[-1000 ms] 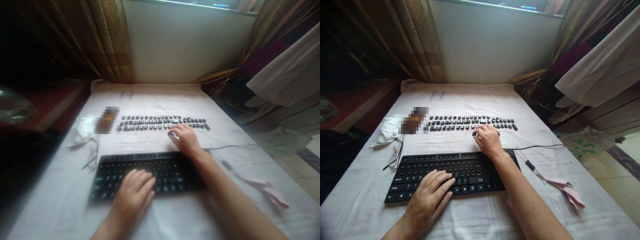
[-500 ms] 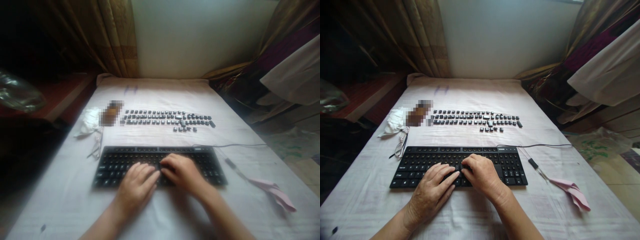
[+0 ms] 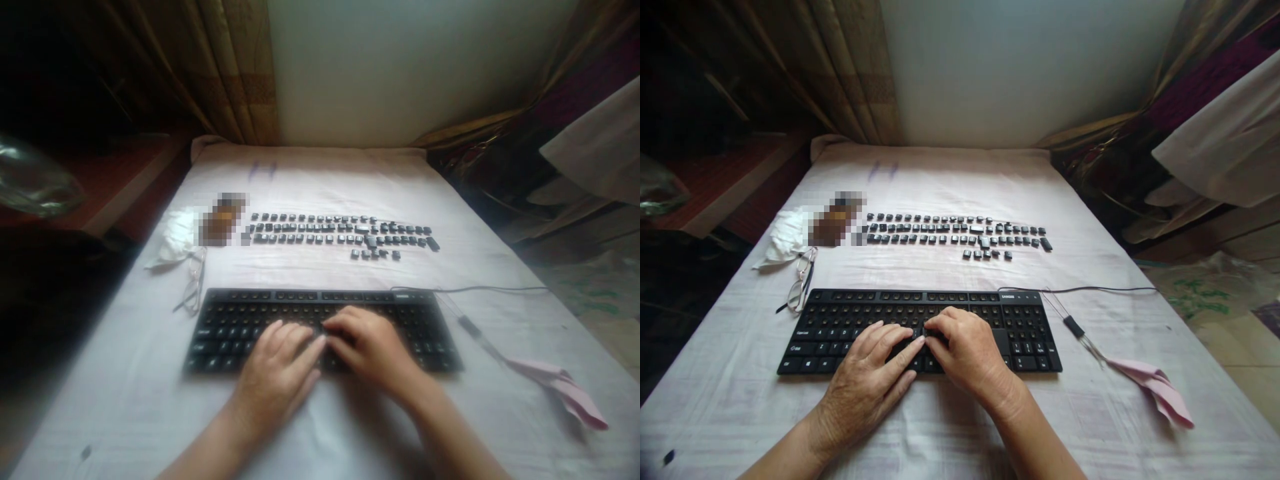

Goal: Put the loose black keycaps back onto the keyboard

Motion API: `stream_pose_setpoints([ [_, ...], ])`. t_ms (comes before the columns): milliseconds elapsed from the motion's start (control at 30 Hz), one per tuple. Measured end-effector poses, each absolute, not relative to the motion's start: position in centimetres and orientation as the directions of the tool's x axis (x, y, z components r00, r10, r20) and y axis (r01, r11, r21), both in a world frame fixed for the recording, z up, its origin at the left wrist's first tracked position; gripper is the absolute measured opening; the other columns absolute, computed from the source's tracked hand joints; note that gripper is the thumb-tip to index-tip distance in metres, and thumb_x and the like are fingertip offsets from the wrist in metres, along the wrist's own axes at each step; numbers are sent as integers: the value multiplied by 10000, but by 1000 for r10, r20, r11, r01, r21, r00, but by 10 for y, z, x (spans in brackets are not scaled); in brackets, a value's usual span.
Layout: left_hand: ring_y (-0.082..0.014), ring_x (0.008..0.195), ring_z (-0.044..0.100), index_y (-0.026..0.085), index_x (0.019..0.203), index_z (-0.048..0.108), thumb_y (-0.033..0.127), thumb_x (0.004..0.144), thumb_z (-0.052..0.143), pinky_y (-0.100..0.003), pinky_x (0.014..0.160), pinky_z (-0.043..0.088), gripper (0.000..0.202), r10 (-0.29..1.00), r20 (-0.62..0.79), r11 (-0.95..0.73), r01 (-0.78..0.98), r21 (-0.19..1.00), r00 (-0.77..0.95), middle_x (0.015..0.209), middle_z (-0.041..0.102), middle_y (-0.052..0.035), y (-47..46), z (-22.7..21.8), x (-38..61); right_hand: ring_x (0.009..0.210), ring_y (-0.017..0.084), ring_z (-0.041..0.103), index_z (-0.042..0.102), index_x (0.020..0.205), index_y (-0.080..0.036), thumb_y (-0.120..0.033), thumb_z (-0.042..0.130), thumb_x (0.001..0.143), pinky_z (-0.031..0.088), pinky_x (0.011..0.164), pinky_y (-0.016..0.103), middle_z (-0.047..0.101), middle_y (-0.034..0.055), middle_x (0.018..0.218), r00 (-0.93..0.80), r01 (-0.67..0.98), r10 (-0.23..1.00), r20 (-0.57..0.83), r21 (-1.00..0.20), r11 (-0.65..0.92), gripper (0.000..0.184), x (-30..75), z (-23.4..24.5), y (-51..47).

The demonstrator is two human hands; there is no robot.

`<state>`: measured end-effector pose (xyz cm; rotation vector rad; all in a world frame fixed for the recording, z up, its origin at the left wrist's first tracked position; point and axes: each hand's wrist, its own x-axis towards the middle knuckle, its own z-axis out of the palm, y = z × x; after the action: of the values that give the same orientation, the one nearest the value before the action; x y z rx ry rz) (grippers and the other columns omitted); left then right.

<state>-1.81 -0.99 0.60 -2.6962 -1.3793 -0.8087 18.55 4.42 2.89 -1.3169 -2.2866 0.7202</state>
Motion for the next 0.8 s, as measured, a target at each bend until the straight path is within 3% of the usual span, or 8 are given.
stream_pose_setpoints([
  [467,-224,1157,544,219,1233,650,246,936,541,-443,1122,354,317,763,446,-601,767,223,468,1176,641,-76,-12,3,-18,792,183,687,715,942,-210,-176,612,878,541,727,287,729,55,891,-490,676,858,155,-554,486,126,188,24,41],
  [800,-228,1153,548,209,1237,649,245,937,542,-444,1123,357,321,756,444,-611,763,213,481,1177,640,-84,-11,4,-18,802,187,670,677,966,-198,-173,579,897,534,713,282,706,67,923,-514,722,850,118,-475,502,122,185,30,39],
])
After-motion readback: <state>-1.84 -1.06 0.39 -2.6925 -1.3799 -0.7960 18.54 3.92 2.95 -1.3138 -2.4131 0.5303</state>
